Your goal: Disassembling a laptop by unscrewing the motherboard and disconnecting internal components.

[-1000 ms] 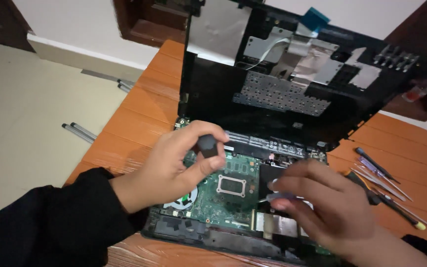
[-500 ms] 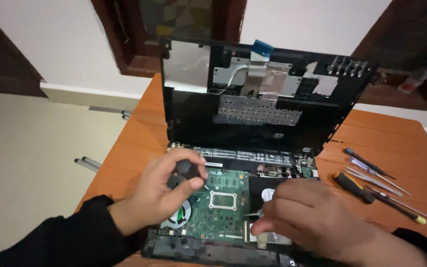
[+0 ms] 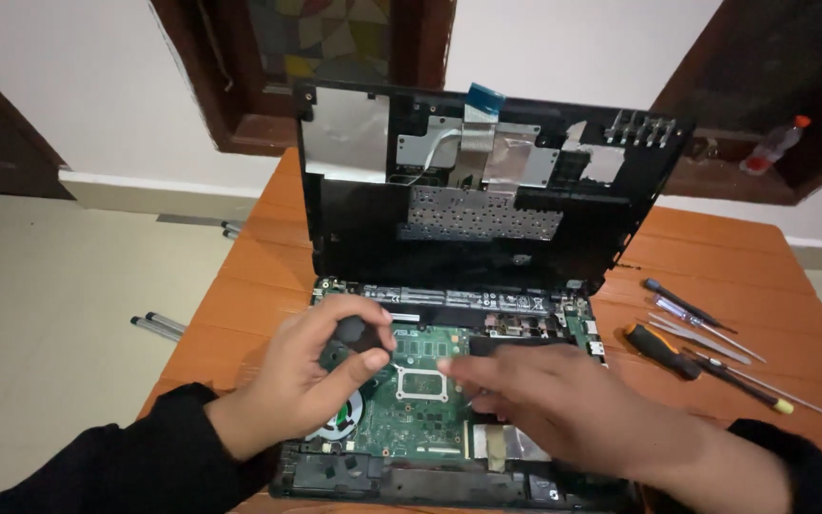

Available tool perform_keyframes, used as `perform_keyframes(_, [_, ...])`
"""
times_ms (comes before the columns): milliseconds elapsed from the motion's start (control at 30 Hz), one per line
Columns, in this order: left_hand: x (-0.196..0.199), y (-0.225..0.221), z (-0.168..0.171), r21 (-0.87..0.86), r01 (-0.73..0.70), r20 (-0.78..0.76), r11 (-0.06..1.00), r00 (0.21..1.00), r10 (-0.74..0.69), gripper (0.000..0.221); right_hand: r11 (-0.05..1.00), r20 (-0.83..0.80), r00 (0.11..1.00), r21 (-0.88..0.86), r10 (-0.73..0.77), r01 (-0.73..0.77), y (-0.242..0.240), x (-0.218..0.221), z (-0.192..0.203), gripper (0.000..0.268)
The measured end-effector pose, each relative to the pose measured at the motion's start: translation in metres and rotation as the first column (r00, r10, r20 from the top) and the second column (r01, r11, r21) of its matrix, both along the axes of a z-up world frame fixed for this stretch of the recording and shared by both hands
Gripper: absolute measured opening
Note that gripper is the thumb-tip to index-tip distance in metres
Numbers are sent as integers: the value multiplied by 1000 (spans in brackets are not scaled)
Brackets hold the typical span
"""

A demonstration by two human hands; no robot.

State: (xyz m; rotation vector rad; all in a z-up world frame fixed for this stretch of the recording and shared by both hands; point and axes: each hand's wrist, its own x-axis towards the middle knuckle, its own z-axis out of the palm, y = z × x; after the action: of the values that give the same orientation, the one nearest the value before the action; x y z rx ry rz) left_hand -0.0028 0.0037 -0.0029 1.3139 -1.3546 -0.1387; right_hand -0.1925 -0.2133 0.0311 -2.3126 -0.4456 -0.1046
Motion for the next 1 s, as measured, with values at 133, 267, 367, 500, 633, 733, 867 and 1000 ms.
perform_keyframes(133, [0,-1,0,16,-26,21,1000,999,26,24,977,343,938,-176,-52,119,3,6,-4,36])
perform_keyframes(267, [0,-1,2,31,-58,33,998,998,57,24,989,-48,995,123,87,-80,13,0,32,51])
perform_keyframes(367, [2,-1,2,19,-41,11,999,999,41,23,995,-124,990,85,61,-50,0,-1,16,69])
perform_keyframes(500, [2,-2,1,-4,-53,13,999,999,53,22,990,286,950,-29,-126,140,-4,5,-13,65])
perform_keyframes(633, [1,-2,-1,0,-84,0,997,997,84,21,932,445,888,-259,-117,252,-18,7,-32,61])
perform_keyframes(733, [4,-3,1,-2,-68,13,998,998,68,21,985,171,979,-115,-108,128,2,3,6,54])
perform_keyframes(867, [5,-4,0,25,-38,-9,999,999,38,25,945,-177,977,321,117,-55,8,0,18,55])
perform_keyframes(1000, [5,-5,2,31,-36,-4,999,999,37,22,996,-149,988,81,-32,44,0,1,7,59])
